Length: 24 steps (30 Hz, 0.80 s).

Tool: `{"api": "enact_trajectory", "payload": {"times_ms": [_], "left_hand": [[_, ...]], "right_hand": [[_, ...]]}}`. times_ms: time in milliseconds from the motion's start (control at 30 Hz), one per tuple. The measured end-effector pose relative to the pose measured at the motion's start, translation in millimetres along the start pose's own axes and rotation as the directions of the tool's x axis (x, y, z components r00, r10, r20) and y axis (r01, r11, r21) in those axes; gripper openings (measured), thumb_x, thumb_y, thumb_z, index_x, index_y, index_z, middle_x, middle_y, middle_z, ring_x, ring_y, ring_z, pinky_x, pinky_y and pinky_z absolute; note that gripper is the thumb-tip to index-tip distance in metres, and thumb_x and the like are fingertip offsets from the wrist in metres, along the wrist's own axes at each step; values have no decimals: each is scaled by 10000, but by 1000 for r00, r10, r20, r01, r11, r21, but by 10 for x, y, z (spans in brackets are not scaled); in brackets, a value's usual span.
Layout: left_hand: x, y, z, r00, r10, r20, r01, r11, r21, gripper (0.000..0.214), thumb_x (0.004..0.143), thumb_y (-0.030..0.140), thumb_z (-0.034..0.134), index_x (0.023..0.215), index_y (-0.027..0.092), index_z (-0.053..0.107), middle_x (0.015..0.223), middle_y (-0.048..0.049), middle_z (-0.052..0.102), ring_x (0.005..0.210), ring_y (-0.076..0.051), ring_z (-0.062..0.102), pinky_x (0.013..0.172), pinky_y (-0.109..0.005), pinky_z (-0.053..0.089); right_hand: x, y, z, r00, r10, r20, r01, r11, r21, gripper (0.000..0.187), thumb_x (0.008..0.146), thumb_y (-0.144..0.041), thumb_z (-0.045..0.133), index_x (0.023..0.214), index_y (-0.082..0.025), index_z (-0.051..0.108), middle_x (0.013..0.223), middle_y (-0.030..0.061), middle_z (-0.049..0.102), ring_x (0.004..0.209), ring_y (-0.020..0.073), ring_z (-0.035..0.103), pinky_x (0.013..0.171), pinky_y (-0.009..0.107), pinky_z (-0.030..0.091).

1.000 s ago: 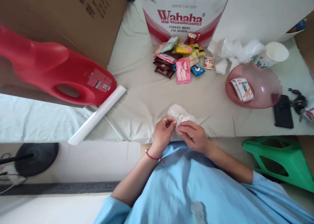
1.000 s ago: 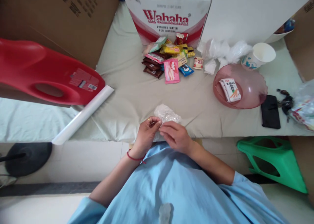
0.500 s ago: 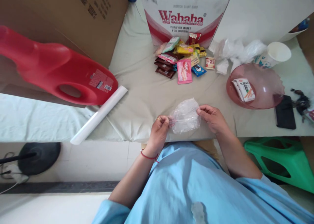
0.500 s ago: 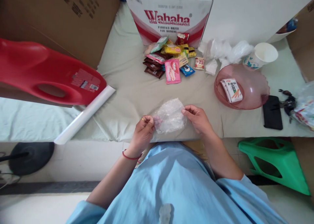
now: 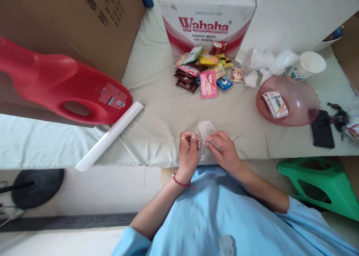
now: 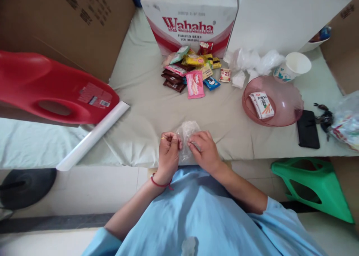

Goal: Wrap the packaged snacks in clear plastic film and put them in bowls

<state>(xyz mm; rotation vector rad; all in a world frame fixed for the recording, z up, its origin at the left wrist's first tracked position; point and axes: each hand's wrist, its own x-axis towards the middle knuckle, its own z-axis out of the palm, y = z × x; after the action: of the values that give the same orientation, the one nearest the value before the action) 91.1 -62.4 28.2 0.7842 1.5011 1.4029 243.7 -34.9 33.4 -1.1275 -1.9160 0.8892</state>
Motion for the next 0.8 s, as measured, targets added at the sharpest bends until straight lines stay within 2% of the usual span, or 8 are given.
{"api": "enact_trajectory", "payload": {"times_ms": [133, 233, 367, 433, 500, 600, 700, 800], "left_hand": [[54, 13, -47, 998, -19, -63, 18, 1000, -15, 295, 1001, 501, 614, 960, 253, 461, 754, 63, 516, 565, -90, 473, 542, -230, 389], [138, 39, -160, 999, -25, -41, 25, 1000, -7, 356, 945, 548, 682, 971, 250, 490, 717, 71, 502, 529, -84, 438, 499, -222, 357], [236, 155, -316, 969, -120, 214, 125, 992, -8, 494, 868, 687, 704, 993, 222, 596, 648, 79, 455, 498, -81, 355, 470, -230, 292], [261, 223, -386, 919, -168, 356, 150, 986, 78, 539, 784, 674, 798, 1000, 199, 661, 632, 83, 429, 523, -77, 348, 493, -228, 281], [270, 268, -451, 890, -191, 415, 124, 975, 183, 515, 707, 595, 891, 959, 186, 705, 607, 93, 381, 536, -69, 319, 508, -223, 251], [280, 274, -532, 927, -172, 334, 116, 977, 180, 423, 757, 568, 860, 850, 185, 707, 562, 95, 329, 516, -62, 257, 495, -225, 187], [312, 229, -587, 975, -170, 146, 178, 983, -45, 426, 784, 592, 824, 803, 204, 649, 546, 98, 321, 473, -57, 220, 459, -223, 166], [350, 160, -631, 970, -242, 29, 243, 949, -202, 430, 808, 598, 785, 780, 223, 576, 550, 110, 260, 451, -62, 190, 432, -213, 185]], "right_hand": [[62, 101, -112, 979, 190, -67, -166, 948, 271, 133, 985, -388, 693, 975, -266, 746, 1056, 48, 701, 1044, 216, 649, 948, 392, 517], [132, 138, -320, 927, 374, -10, -316, 798, 514, 216, 932, -473, 757, 932, -259, 732, 1060, 28, 724, 939, 170, 669, 864, 330, 543], [234, 114, -597, 830, 523, 191, -492, 528, 692, 349, 791, -518, 886, 864, -241, 687, 844, -4, 724, 652, 116, 608, 601, 247, 523], [278, 107, -700, 798, 557, 230, -527, 461, 714, 390, 715, -493, 943, 833, -229, 683, 736, -19, 684, 567, 101, 562, 496, 213, 462], [306, 123, -773, 784, 582, 214, -527, 442, 726, 399, 678, -466, 969, 814, -217, 688, 696, -26, 658, 525, 85, 526, 458, 199, 434], [307, 188, -835, 765, 619, 179, -510, 413, 755, 401, 663, -437, 980, 806, -210, 683, 682, -36, 632, 491, 63, 473, 450, 194, 429], [271, 271, -851, 730, 661, 173, -518, 371, 771, 395, 669, -410, 977, 811, -204, 672, 680, -43, 610, 466, 39, 401, 446, 186, 409], [230, 337, -831, 705, 687, 178, -536, 352, 767, 400, 663, -402, 978, 813, -198, 668, 697, -39, 611, 475, 34, 385, 456, 186, 413]]}}
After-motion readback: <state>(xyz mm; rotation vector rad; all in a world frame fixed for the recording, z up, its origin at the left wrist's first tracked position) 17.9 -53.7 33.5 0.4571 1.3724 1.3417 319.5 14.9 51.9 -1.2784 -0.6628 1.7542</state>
